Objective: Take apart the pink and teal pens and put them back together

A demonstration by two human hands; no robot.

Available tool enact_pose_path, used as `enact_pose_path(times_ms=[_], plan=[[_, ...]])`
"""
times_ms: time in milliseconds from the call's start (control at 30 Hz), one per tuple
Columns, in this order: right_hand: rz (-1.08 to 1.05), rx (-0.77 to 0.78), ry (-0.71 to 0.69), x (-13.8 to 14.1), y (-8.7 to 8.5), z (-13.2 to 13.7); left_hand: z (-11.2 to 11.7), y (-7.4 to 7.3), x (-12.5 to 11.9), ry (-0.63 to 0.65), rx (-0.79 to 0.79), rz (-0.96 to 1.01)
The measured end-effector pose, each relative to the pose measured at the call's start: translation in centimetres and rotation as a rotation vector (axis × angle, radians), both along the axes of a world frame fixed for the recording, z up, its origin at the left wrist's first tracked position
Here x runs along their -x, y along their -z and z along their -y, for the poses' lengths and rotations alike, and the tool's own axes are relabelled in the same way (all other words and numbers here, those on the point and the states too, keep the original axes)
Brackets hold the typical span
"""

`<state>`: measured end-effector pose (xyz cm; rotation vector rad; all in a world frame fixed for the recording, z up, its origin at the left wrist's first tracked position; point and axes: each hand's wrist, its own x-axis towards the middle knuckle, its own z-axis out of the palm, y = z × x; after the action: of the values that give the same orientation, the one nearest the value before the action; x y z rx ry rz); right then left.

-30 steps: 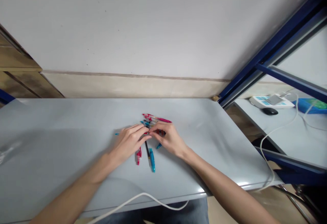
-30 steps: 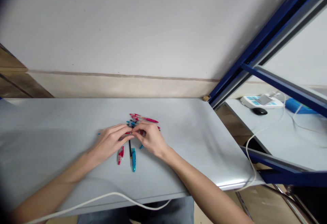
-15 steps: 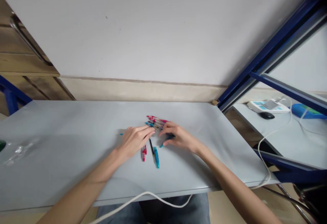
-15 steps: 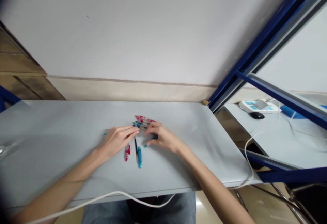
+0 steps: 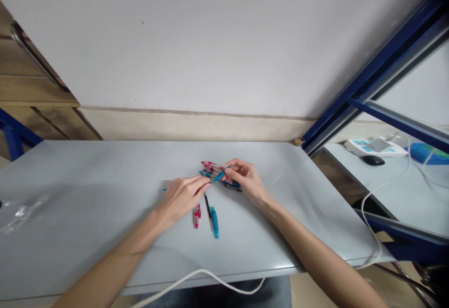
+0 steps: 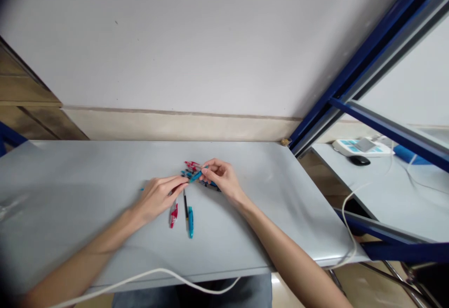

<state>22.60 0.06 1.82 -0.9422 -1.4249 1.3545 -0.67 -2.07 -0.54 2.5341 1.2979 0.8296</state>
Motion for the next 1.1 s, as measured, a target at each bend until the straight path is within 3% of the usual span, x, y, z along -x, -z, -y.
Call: enact_pose_path(times_ms=[233,467,667,900,1100], plan=[[0.001,0.062,0.064,-0.82,0.51,0.41,-0.02,0.26,0.00,0.014,-0.043,0.030],[-0.017,0.093,-0.031,-0.71,0.73,0.45,0.06,-0.18,-0.08,0.022,-0.016,0.060],[0.003,0.089,0.040,-0.91,0.63,0.35,0.01,-0.22,-0.03,0.018,-0.028,0.092],[0.010,0.083,-0.040,-0.61,0.70,0.59,0.07,-0.43,0.02,-0.003,-0.006,0.105],[0.108,0.050,0.020,-0.47,0.80,0.84,0.12,-0.60,-0.03,0.001,0.016,0.108]])
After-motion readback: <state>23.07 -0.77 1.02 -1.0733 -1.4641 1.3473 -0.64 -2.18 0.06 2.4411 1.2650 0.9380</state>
